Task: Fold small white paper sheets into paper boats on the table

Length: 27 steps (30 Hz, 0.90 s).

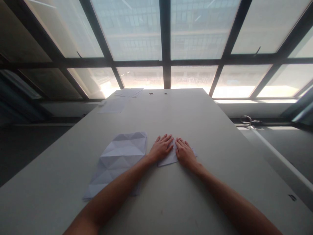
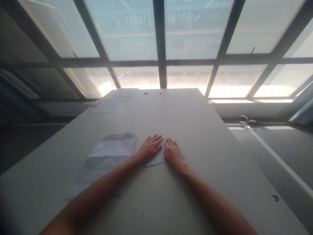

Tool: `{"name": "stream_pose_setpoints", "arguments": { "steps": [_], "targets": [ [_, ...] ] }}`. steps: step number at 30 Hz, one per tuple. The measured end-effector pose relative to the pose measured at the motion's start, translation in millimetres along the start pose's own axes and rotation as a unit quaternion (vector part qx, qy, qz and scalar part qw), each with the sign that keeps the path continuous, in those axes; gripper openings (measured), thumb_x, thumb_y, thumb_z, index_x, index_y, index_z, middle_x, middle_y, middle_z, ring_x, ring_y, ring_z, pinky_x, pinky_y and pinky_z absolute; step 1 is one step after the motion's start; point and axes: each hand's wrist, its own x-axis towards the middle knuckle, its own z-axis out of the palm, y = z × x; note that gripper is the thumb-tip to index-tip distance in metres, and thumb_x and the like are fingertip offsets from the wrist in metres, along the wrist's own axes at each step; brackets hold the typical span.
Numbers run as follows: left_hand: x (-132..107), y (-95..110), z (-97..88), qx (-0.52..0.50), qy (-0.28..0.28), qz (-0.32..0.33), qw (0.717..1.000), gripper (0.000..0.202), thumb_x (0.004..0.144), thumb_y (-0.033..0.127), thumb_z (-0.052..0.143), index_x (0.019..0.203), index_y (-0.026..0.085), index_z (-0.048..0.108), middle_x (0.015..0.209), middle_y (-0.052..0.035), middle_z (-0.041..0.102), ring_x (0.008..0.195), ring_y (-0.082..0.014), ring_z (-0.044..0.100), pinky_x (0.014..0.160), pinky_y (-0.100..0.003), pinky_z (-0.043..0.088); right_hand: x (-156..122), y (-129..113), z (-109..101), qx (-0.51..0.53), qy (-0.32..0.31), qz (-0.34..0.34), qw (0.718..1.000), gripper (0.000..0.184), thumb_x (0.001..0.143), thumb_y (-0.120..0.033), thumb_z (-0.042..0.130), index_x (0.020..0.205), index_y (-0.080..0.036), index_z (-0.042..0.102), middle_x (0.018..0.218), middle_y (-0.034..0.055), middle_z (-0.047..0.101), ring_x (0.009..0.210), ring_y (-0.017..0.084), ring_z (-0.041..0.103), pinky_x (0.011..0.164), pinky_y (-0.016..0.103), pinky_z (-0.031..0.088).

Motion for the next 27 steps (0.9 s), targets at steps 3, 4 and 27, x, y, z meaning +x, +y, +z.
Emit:
{"name": "stream_pose_setpoints", "arguments": {
  "steps": [3, 4, 27],
  "targets": [
    [1.0, 0.1, 1.5, 0.002, 0.005, -0.014, 1.0, 0.055, 0.102, 0.049, 0.028, 0.15, 0.024, 0.038, 0.159, -0.0033, 0.032, 0.148, -0.0244, 0.022, 0.12, -0.048, 0.017, 0.3, -0.5, -0.6, 0.002, 0.0, 0.002, 1.0, 0.053, 0.096, -0.021, 0.036, 0.146, -0.007, 0.043, 0.154, 0.0132, 0.039, 0.144, 0.023, 0.031, 0.12, 0.04, 0.018],
    [1.1, 0.0, 1.7, 0.003, 0.005, -0.015, 1.0, 0.056, 0.101, 0.049, 0.028, 0.15, 0.023, 0.038, 0.159, -0.0033, 0.032, 0.149, -0.0246, 0.022, 0.12, -0.048, 0.017, 0.2, -0.7, -0.8, 0.001, 0.0, 0.002, 1.0, 0.052, 0.095, -0.02, 0.036, 0.146, -0.008, 0.044, 0.154, 0.0133, 0.039, 0.144, 0.023, 0.031, 0.12, 0.04, 0.019],
    [-0.5, -1.4, -2.8, 0.004, -0.009, 0.004, 1.0, 0.063, 0.095, 0.06, 0.042, 0.149, 0.028, 0.04, 0.16, -0.0047, 0.03, 0.149, -0.0276, 0.018, 0.121, -0.05, 0.014, -5.6, -0.1, -20.3, 0.003, 0.034, -0.015, 0.999, 0.03, 0.097, -0.032, 0.05, 0.122, -0.026, 0.065, 0.128, 0.0085, 0.058, 0.116, 0.023, 0.05, 0.1, 0.036, 0.037]
  ]
}}
